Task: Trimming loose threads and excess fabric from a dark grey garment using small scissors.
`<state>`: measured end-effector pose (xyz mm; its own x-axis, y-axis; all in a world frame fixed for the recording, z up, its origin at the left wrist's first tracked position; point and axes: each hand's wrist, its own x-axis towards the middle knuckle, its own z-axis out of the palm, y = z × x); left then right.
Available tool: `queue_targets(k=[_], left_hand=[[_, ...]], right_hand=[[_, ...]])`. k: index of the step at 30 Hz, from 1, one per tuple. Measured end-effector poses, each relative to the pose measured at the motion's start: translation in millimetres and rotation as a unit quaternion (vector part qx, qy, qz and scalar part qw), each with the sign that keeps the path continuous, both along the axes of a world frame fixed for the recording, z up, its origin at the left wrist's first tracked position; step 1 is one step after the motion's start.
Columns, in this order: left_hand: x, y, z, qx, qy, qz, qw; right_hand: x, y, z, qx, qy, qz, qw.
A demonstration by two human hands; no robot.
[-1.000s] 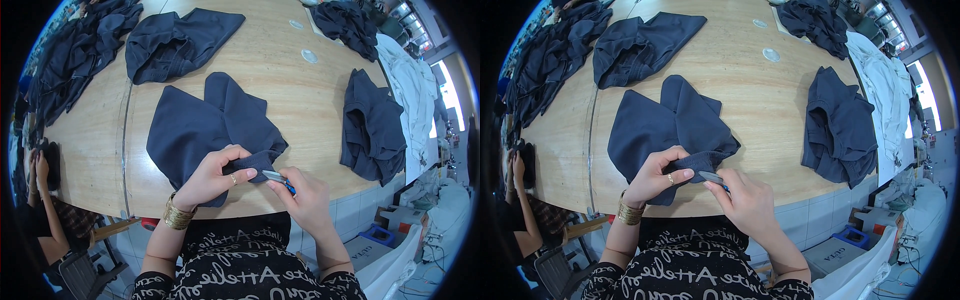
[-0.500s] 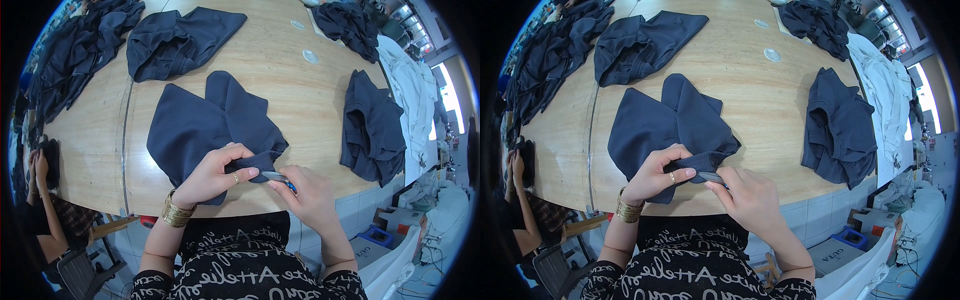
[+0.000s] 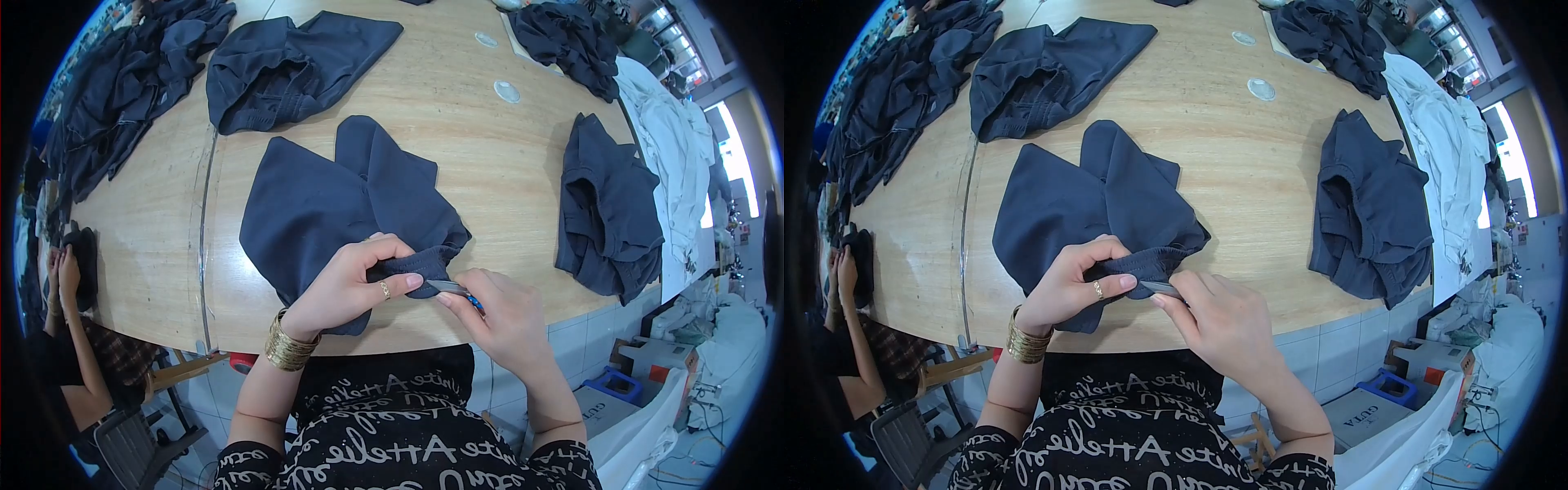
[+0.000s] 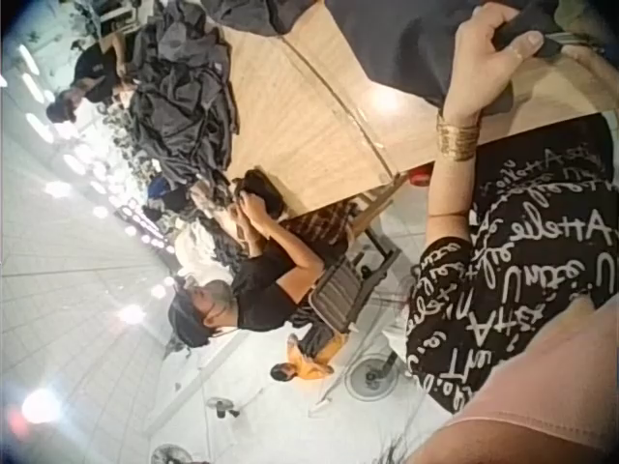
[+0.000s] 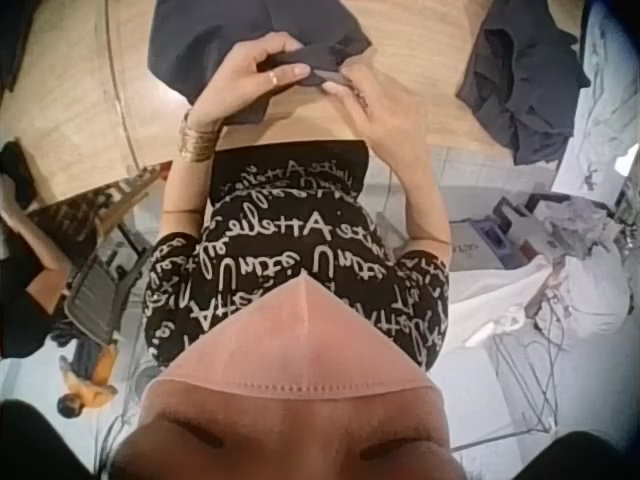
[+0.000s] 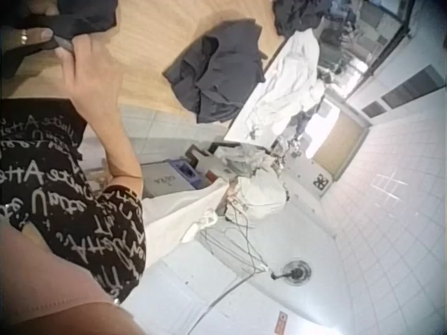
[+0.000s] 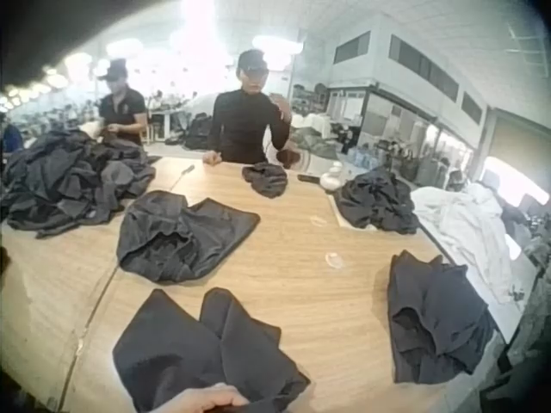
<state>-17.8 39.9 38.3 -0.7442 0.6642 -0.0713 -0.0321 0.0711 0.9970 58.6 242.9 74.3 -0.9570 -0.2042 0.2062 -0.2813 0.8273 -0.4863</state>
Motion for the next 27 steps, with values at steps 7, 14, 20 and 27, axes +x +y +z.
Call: queue_targets(k=[7, 14, 20, 27], left_hand=[[-1, -3, -3, 0.006, -0.031, -0.007, 0.999], [0, -2, -1, 0.004, -0.002, -0.029, 1.0], [-1, -8, -4, 0.04, -0.044, -0.02, 0.998], [-3, -12, -5, 0.049, -0.064, -0.024, 0.996]], right_hand=[[-4, 2, 12, -0.152, -0.14, -0.067, 0.976], [-10, -7, -4, -0.161, -0.111, -0.009, 0.981], [-19, 8, -4, -0.248, -0.095, -0.076, 0.961], [-17, 15, 6, -0.292, -0.097, -0.086, 0.948]])
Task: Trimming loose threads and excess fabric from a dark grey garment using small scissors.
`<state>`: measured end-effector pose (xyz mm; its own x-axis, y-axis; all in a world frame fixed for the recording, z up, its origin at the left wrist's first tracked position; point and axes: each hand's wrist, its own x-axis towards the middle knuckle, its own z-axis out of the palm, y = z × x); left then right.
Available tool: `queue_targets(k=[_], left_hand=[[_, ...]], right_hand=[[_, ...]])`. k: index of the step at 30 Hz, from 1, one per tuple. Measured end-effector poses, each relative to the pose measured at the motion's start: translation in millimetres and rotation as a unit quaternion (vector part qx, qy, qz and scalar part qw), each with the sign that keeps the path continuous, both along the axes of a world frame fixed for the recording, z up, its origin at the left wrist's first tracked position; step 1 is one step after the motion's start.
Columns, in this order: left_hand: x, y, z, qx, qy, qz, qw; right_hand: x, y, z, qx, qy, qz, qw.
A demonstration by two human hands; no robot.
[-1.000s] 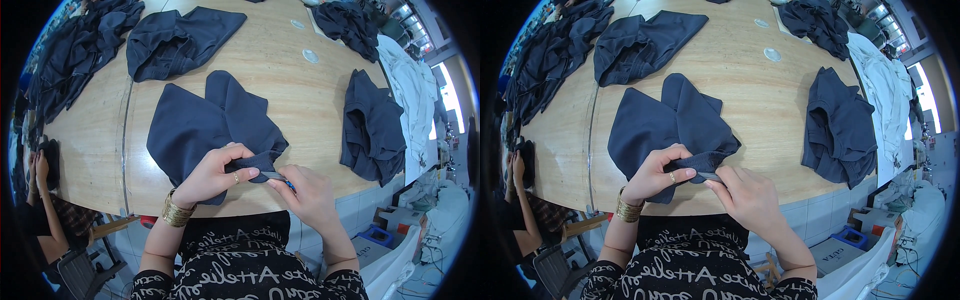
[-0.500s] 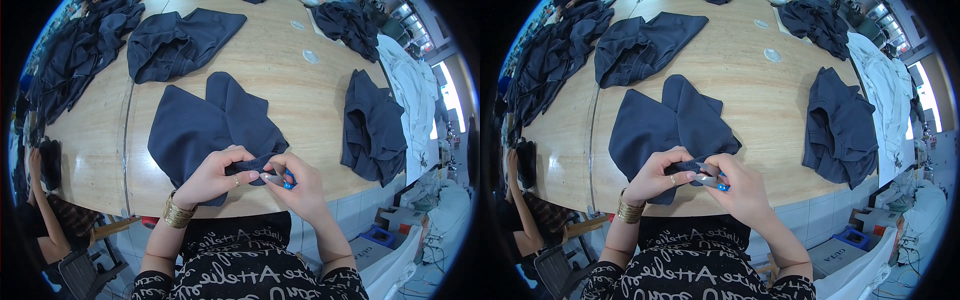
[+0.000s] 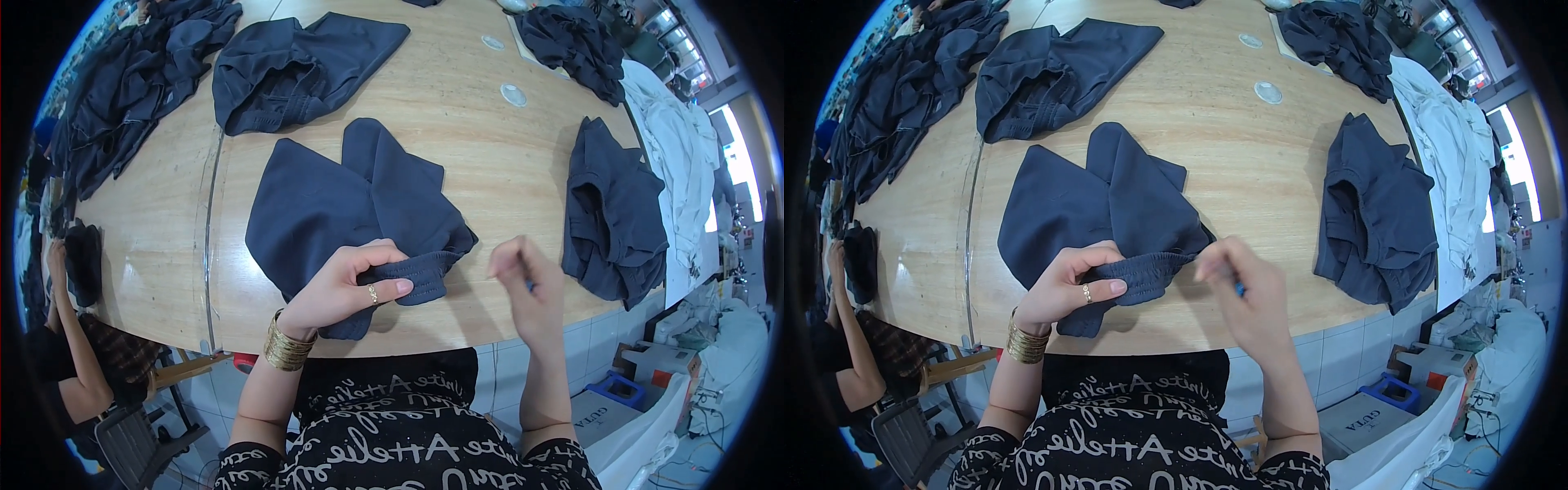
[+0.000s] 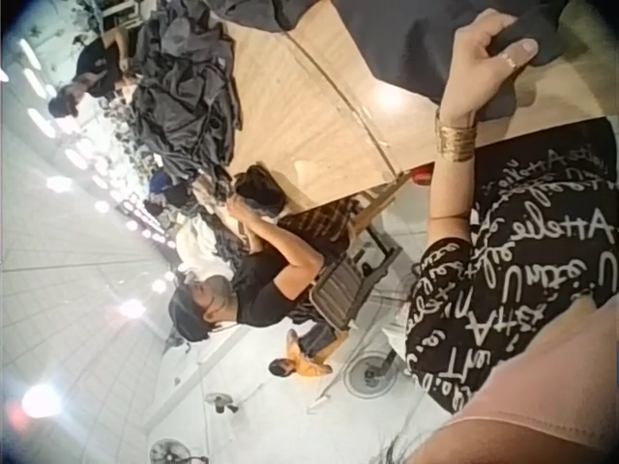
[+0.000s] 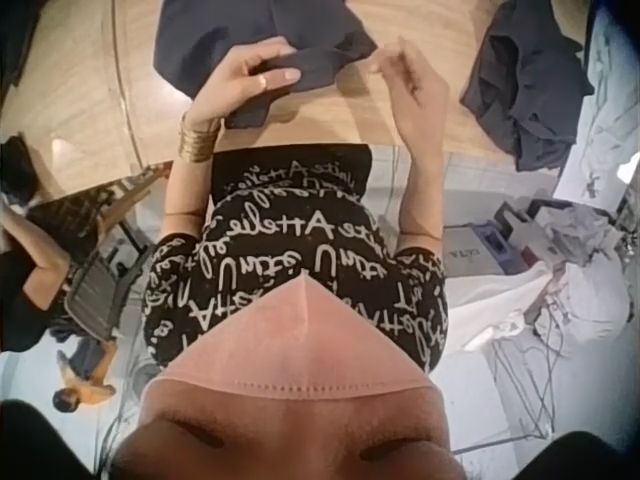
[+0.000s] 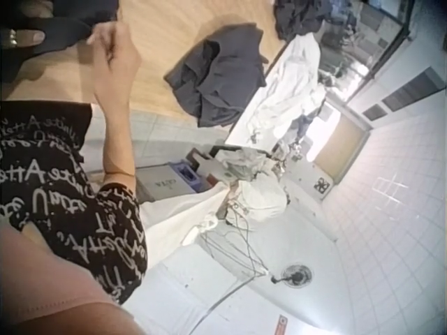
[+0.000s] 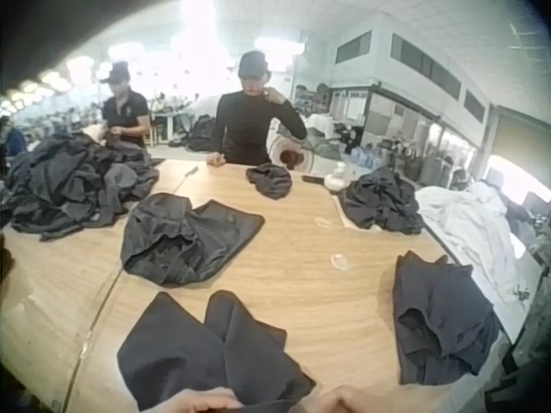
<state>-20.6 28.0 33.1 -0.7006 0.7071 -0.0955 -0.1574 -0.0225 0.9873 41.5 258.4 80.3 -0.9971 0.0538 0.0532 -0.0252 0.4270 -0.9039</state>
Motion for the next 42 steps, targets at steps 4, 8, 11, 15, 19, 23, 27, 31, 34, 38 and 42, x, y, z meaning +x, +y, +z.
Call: queue_targets(k=[4, 8, 11, 15, 19, 23, 27, 31, 34, 38, 42], left_hand=[[-1, -1, 2, -0.013, -0.019, 0.003, 1.0], [-1, 1, 1, -0.021, 0.002, 0.013, 1.0], [-1, 2, 0, -0.038, 0.019, 0.012, 0.999], [0, 4, 3, -0.036, 0.044, 0.016, 0.998], [-1, 3, 2, -0.033, 0.054, 0.014, 0.998], [-1, 4, 1, -0.022, 0.067, 0.018, 0.997], [-1, 4, 1, -0.028, 0.066, 0.015, 0.997], [0, 4, 0, -0.025, 0.065, 0.015, 0.997], [-1, 4, 1, -0.028, 0.066, 0.012, 0.997], [-1, 4, 0, -0.025, 0.064, 0.016, 0.997], [-1, 3, -1, -0.026, 0.061, 0.013, 0.998]], right_hand=[[1, -11, 5, 0.107, -0.02, 0.087, 0.99], [-4, -8, 3, 0.227, 0.069, 0.164, 0.958], [-3, -7, 0, 0.272, 0.08, 0.188, 0.94], [-4, -8, 0, 0.304, 0.09, 0.195, 0.928], [-5, -9, 3, 0.323, 0.096, 0.192, 0.922], [-5, -9, 2, 0.325, 0.11, 0.194, 0.919], [-6, -10, 3, 0.329, 0.119, 0.201, 0.915], [-7, -11, 3, 0.333, 0.115, 0.202, 0.914], [-7, -11, 2, 0.335, 0.129, 0.2, 0.912], [-8, -11, 1, 0.337, 0.138, 0.202, 0.909], [-8, -13, 0, 0.336, 0.149, 0.201, 0.908]])
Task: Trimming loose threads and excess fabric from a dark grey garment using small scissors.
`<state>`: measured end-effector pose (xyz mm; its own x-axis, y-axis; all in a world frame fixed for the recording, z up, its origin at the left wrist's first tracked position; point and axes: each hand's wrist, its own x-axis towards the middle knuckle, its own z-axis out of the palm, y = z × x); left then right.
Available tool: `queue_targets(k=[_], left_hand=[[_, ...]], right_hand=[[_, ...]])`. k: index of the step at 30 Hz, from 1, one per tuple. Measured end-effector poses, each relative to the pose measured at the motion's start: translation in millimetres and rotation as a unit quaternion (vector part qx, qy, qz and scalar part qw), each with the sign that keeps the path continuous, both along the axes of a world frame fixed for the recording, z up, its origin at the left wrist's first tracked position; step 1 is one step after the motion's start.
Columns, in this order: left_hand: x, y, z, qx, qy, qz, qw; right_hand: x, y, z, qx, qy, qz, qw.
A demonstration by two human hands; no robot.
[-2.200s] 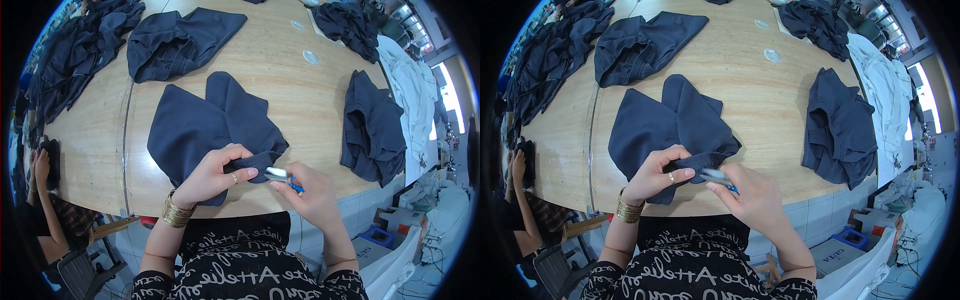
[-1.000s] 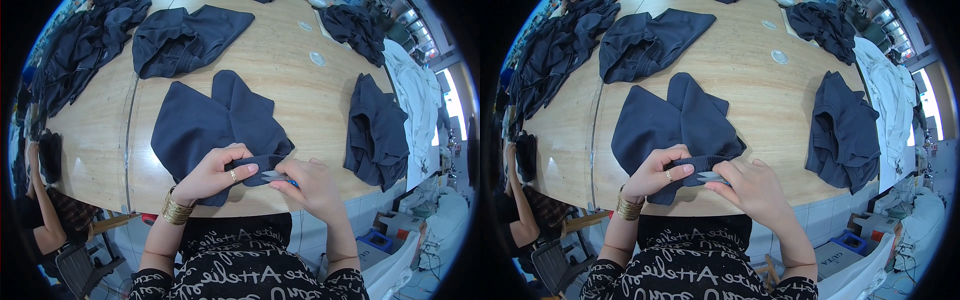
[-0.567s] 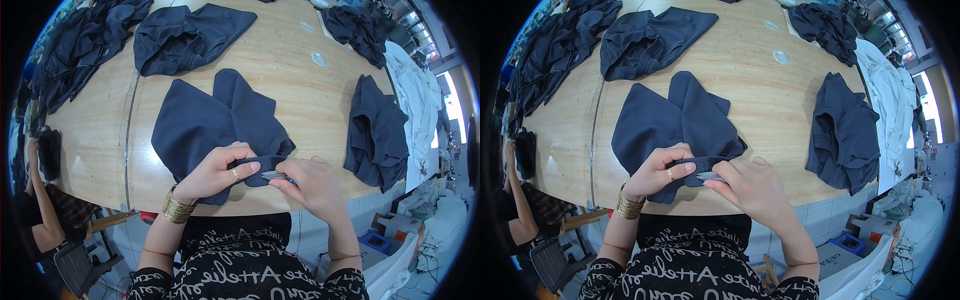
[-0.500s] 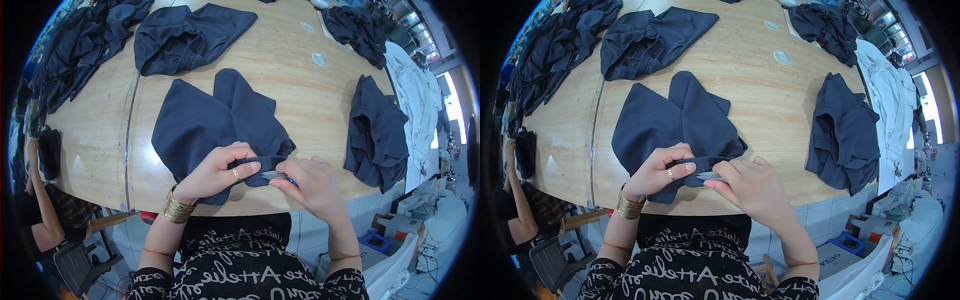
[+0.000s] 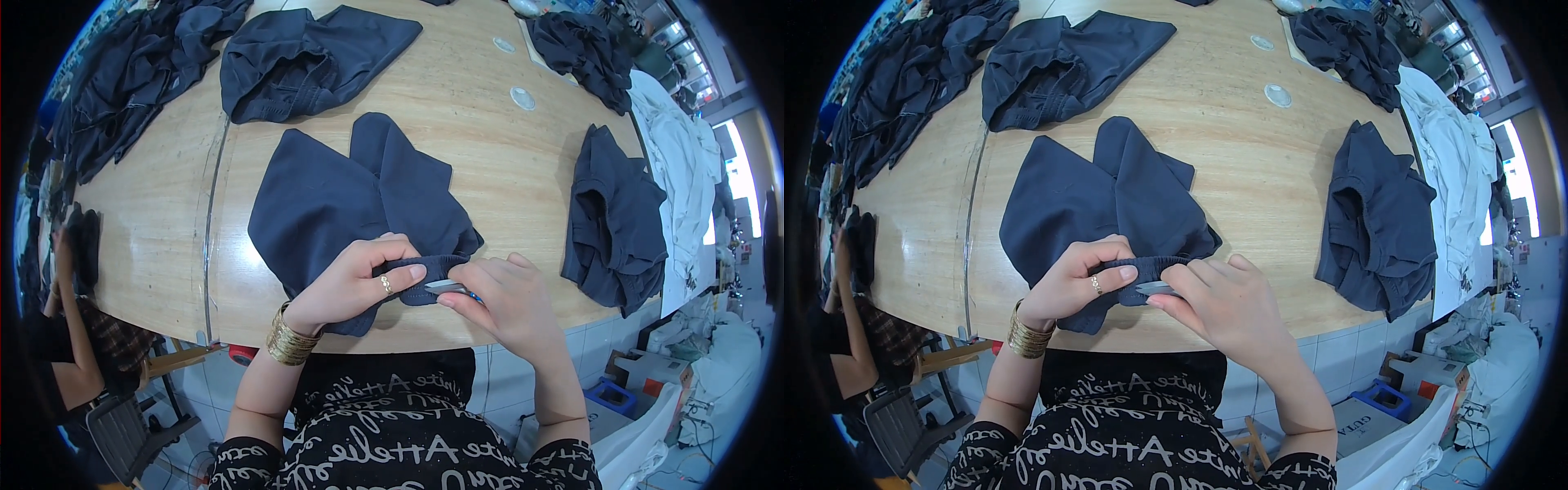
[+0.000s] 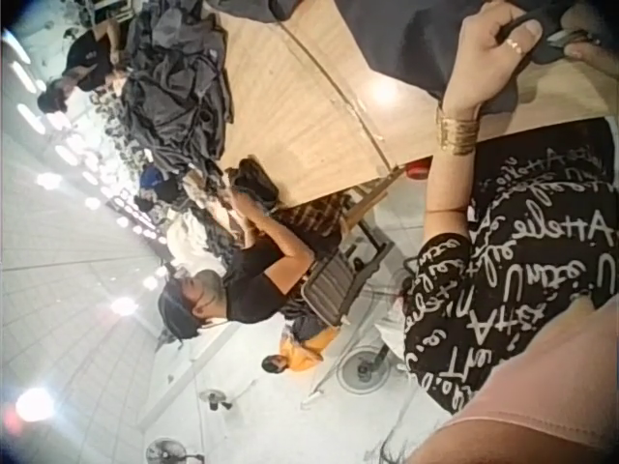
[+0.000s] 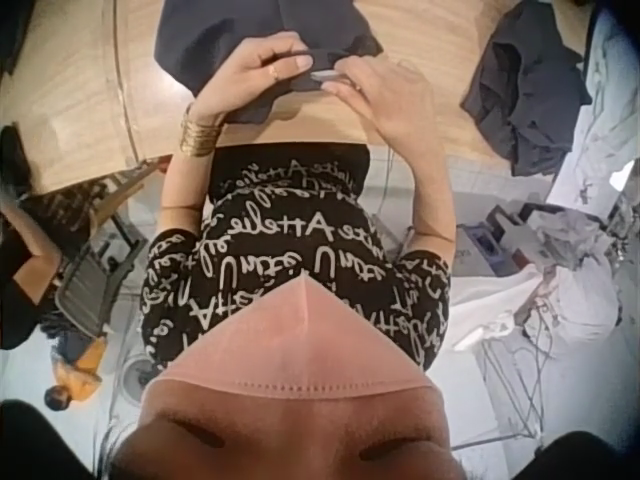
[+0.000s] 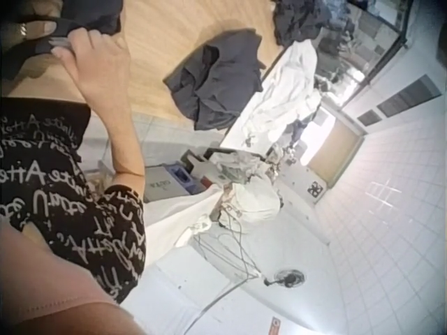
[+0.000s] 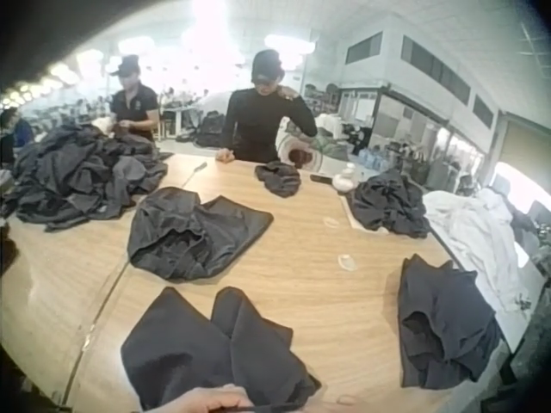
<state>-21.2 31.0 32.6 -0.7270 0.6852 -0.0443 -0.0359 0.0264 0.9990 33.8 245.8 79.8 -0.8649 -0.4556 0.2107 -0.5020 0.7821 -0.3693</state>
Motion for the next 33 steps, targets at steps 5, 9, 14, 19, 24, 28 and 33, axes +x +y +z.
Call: queue_targets(k=[5, 9, 14, 19, 24, 28, 33], left_hand=[[1, 0, 2, 0.002, 0.003, 0.006, 1.0], [0, 0, -1, 0.003, -0.011, 0.0, 1.0], [-1, -1, 1, 0.012, -0.023, -0.005, 1.0], [0, -5, -4, 0.013, -0.027, 0.004, 1.0], [0, -3, -1, 0.026, -0.002, -0.014, 1.0], [-1, -7, 0, 0.026, 0.011, -0.024, 0.999], [-2, -9, -2, 0.033, 0.008, -0.021, 0.999]], right_hand=[[0, -2, 0, 0.004, 0.012, 0.0, 1.0], [-1, -1, 2, 0.016, 0.006, -0.011, 1.0], [-2, 6, 1, -0.033, -0.028, -0.038, 0.998], [3, -1, -1, -0.24, -0.12, -0.121, 0.956], [9, -12, -13, -0.242, -0.188, -0.108, 0.946], [5, -7, -15, -0.259, -0.173, -0.141, 0.94], [3, 0, -12, -0.321, -0.164, -0.182, 0.915]])
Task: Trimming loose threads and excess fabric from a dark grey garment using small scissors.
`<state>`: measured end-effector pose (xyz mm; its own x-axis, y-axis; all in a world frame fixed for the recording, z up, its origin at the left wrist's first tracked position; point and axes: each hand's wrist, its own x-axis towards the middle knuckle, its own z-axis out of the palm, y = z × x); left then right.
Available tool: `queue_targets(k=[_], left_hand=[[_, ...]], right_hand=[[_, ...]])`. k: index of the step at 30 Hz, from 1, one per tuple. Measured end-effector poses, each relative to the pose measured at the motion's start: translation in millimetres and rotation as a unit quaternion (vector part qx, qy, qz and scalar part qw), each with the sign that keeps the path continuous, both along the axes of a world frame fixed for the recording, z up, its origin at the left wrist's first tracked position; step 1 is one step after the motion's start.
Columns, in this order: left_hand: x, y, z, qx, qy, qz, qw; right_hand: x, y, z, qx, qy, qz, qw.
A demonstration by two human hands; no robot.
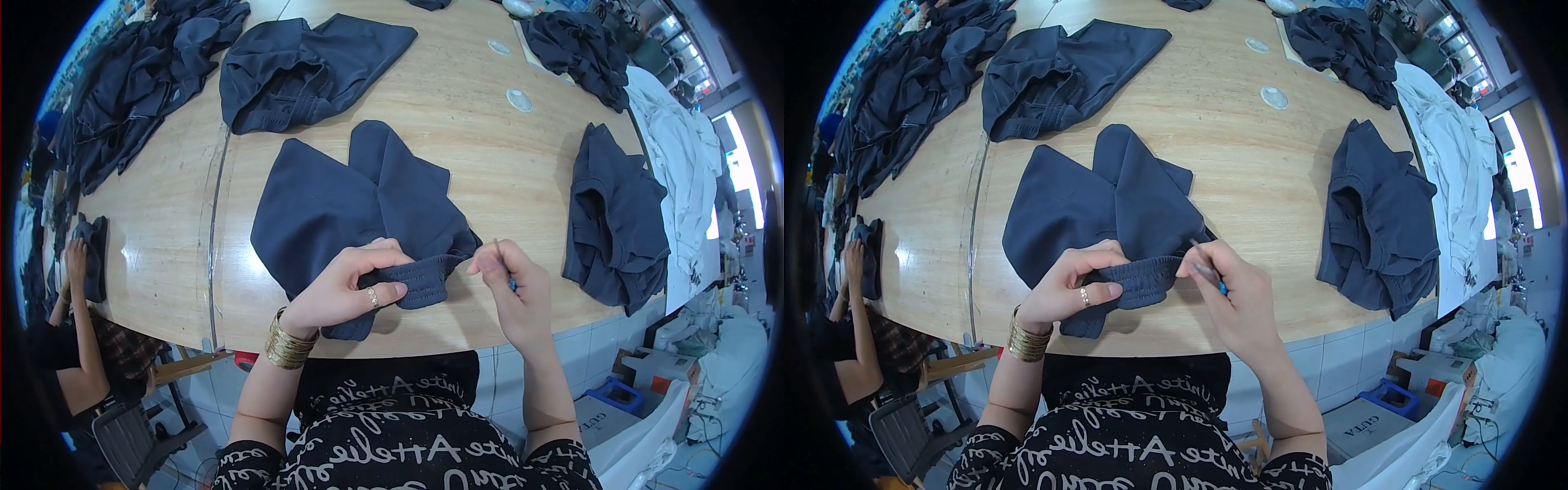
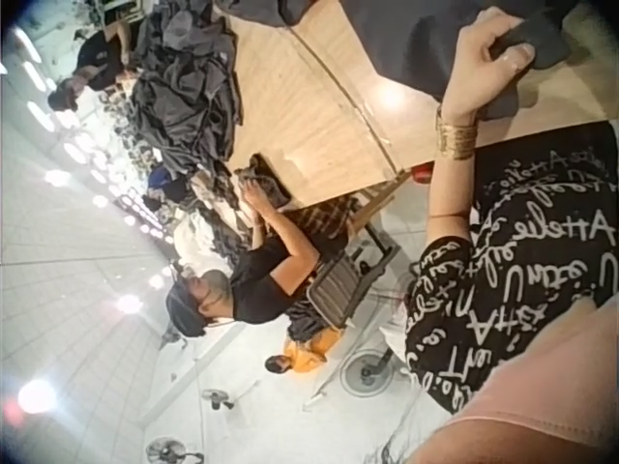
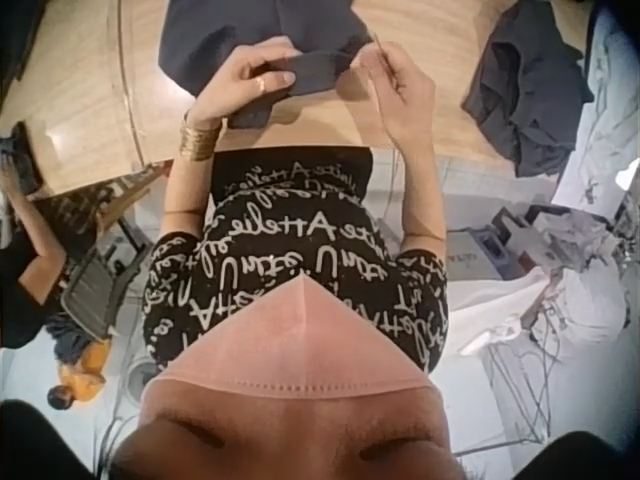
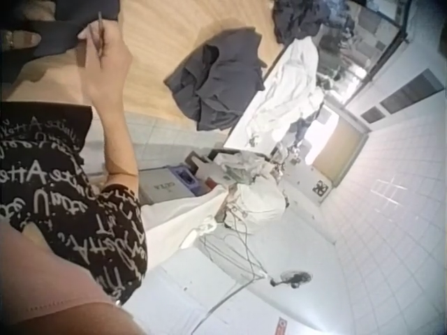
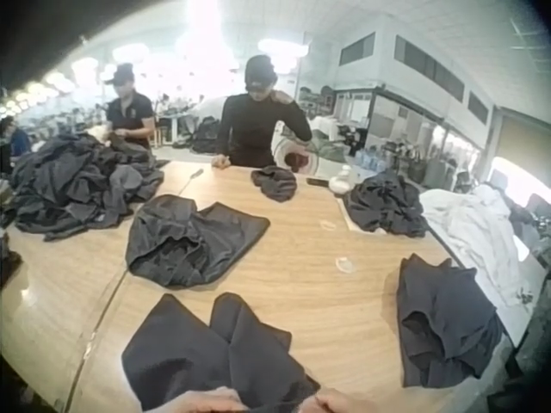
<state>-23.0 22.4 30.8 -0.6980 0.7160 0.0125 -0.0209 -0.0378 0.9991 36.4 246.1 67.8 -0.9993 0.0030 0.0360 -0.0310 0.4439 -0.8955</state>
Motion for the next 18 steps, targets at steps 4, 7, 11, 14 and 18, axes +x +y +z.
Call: queue_targets(k=[4, 7, 11, 14, 18], left_hand=[[-1, 2, -1, 0.003, -0.017, -0.004, 1.0], [0, 4, 1, -0.009, -0.02, -0.009, 1.0], [0, 7, 1, -0.026, 0.037, -0.017, 0.999], [0, 7, 1, -0.024, 0.045, -0.018, 0.999], [0, 6, 2, -0.02, 0.026, -0.019, 0.999]], right_hand=[[3, -9, 1, 0.012, 0.034, 0.064, 0.997], [5, -17, 0, 0.028, 0.041, 0.102, 0.994], [5, -18, -5, 0.071, 0.072, 0.12, 0.988], [5, -15, 1, 0.107, 0.056, 0.115, 0.986], [5, 1, 1, -0.039, -0.015, 0.007, 0.999]])
